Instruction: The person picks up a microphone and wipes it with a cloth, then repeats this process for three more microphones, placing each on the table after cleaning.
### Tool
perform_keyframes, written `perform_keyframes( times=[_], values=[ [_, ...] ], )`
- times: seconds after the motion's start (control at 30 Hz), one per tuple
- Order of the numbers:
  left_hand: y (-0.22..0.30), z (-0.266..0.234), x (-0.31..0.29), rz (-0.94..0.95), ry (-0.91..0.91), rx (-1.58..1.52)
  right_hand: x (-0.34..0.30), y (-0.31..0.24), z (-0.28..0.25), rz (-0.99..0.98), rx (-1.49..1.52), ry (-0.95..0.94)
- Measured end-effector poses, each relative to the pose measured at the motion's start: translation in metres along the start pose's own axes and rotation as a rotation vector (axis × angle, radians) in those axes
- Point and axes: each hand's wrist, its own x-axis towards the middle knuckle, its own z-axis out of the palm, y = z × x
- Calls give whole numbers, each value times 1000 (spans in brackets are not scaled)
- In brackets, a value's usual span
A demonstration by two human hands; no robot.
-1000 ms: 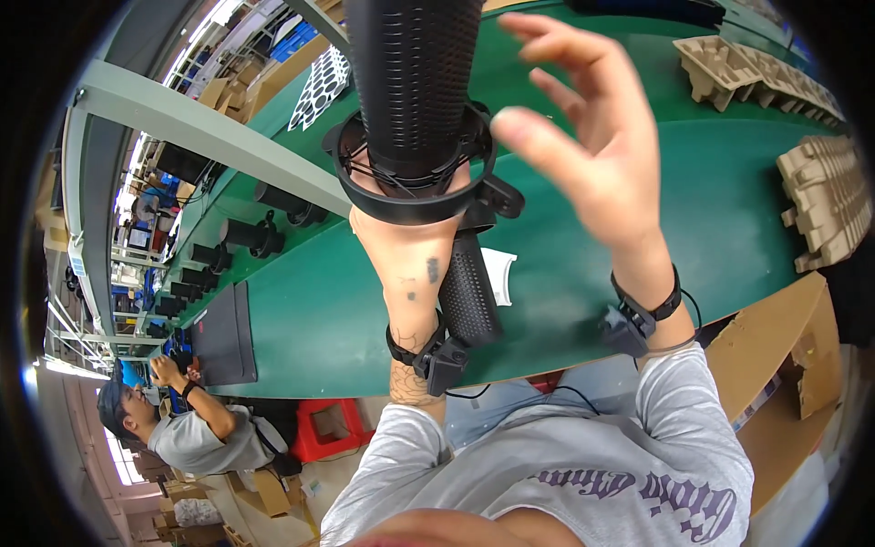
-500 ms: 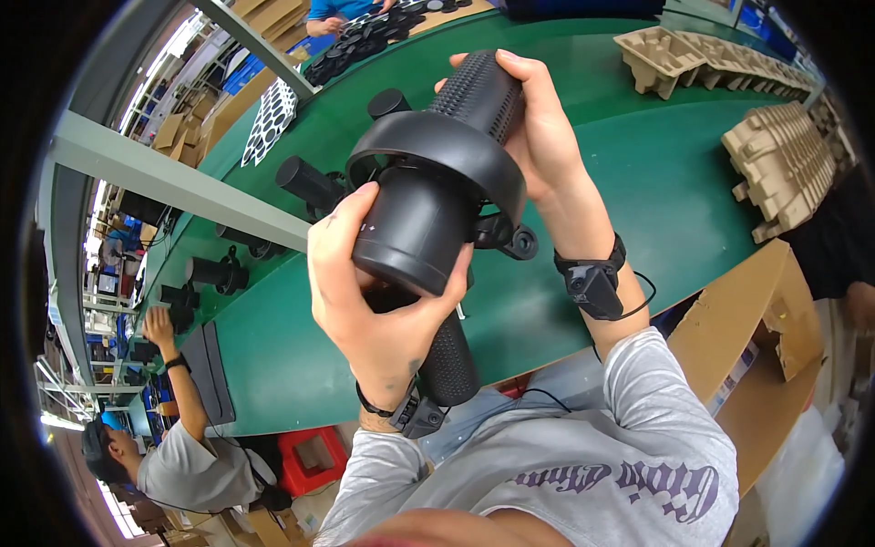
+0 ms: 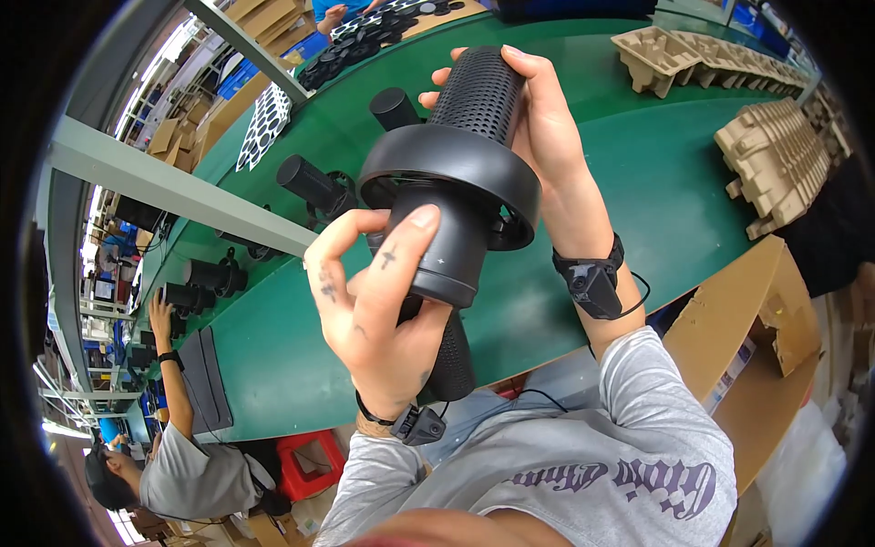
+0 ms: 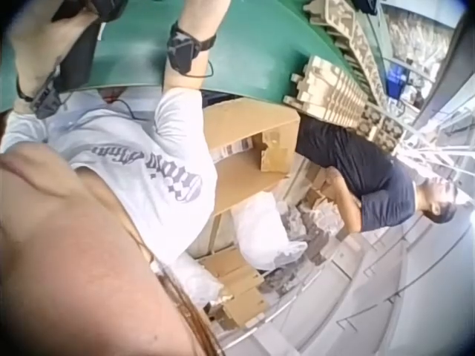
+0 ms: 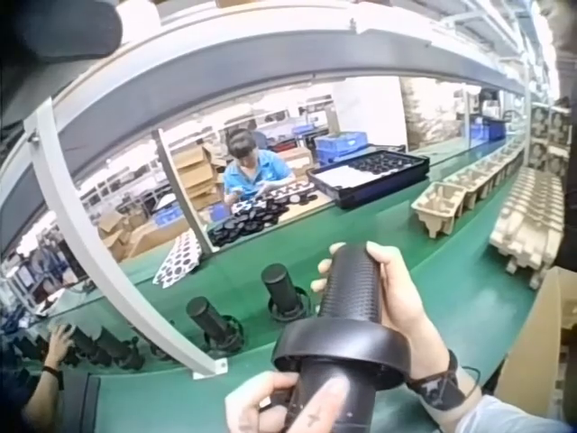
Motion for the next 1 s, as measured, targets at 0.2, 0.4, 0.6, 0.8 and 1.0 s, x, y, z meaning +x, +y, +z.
perform_keyframes(
  times=[0.2,0.4,0.6,0.8,1.0],
  values=[
    [-1,0,-1,-19,-42,-84,-3,-5,5,-17,15,-13],
    [-20,-3,18,-593,7,-446,-5,-26,-12,-319,-377,186],
    [-88,-14,24,-697,295,-774,-7,-61,-48,-603,-1402,474],
    [-88,-9,21,-847,365,-1225,-2,-61,-107,-180,-1981,538],
    [-89,-17,11,-755,427,-1178,-17,-31,0,-515,-1694,434]
  ],
)
